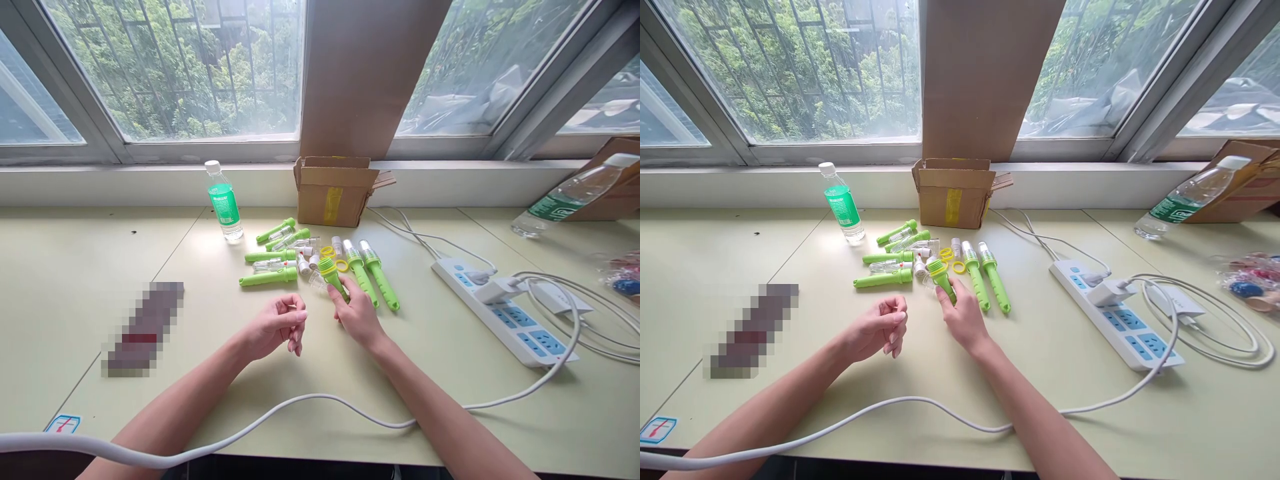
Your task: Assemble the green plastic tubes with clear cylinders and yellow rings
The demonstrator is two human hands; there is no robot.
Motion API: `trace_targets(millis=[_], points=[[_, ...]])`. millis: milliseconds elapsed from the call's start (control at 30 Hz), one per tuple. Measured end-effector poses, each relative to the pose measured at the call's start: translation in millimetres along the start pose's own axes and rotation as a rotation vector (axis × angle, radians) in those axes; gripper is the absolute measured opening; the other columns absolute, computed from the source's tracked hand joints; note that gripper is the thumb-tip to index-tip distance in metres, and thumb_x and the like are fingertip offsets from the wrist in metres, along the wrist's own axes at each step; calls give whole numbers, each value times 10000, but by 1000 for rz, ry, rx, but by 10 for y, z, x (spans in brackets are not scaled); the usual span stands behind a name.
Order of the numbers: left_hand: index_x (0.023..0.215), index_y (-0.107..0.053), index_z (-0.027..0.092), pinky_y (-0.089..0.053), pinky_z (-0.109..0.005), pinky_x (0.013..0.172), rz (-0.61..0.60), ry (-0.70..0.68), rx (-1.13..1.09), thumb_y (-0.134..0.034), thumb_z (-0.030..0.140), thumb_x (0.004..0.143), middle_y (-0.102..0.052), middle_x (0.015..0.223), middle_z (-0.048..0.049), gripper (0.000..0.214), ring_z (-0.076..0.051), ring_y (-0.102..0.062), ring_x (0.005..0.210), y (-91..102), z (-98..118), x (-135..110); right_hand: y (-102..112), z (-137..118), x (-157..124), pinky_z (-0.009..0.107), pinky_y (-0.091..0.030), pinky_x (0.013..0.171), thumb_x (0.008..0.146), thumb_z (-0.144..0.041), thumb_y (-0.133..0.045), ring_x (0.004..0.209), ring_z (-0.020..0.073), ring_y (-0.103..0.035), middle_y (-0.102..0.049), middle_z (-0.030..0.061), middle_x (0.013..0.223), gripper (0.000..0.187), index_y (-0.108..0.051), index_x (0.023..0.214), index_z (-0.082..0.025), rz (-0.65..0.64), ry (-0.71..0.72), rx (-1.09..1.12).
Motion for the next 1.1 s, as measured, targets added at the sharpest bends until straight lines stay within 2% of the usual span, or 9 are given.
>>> trace_targets(millis=[67,133,267,467,600,700,767,933,1100], points=[[777,-476,157,-519,-229,434,46,-27,3,-651,260,801,-565,522,40,204,-66,-489,356,14,16,13,-3,-1,0,291,-444,498,887,-496,-417,466,185,-565,-561,-11,538,389,-577,1066,-191,-1,-1,4],[919,-527,165,-522,-236,454,103,-57,-1,-612,306,829,-590,577,28,187,-74,-509,387,29,39,25,-7,-5,-2,288,-446,489,884,-505,-424,457,177,-560,-559,-13,551,386,-576,1056,-195,-6,-7,30],[1258,-449,209,-520,-253,474,207,-100,74,-481,464,886,-611,692,-6,452,-107,-564,477,29,80,38,-1,-26,-7,267,-449,462,864,-523,-464,445,142,-543,-562,-11,646,383,-557,1045,-198,24,7,172],[1197,-506,186,-486,-232,504,371,-212,440,-546,486,839,-593,700,-4,469,-103,-550,521,7,57,25,20,-42,-13,259,-458,443,859,-531,-473,438,123,-504,-566,-1,668,404,-551,1064,-192,83,11,226],[1110,-566,197,-493,-247,620,456,-414,893,-610,393,815,-620,762,-24,356,-139,-599,694,17,19,1,13,-60,-24,263,-459,445,861,-529,-471,440,136,-499,-514,-20,589,374,-554,1013,-197,52,26,201],[1135,-558,214,-509,-306,724,425,-559,1206,-604,337,823,-627,930,-73,338,-191,-601,872,22,-19,0,11,-73,-35,270,-448,433,858,-547,-462,441,136,-493,-579,13,657,386,-564,978,-195,43,17,190],[1186,-522,229,-509,-361,801,418,-598,1380,-596,322,829,-596,1062,-96,377,-225,-577,984,36,-36,8,9,-83,-42,271,-440,428,860,-554,-458,444,128,-488,-627,42,747,390,-565,964,-194,31,25,207],[1297,-427,232,-447,-461,955,348,-562,1686,-597,319,832,-501,1263,-120,502,-280,-487,1160,68,-43,38,3,-90,-58,275,-432,453,872,-543,-461,455,127,-484,-635,45,760,388,-559,993,-187,26,72,218],[1330,-396,217,-381,-481,1025,228,-513,1826,-548,292,865,-461,1342,-127,495,-289,-427,1240,47,-46,54,4,-85,-61,274,-440,492,887,-515,-462,489,127,-504,-642,46,802,355,-555,999,-191,24,108,207]])
Point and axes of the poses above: each hand's wrist, its own x-axis towards the middle knuckle, its own y-axis out of the back of the hand, z = x × y, the point moved 2 cm from there along x, towards the middle knuckle
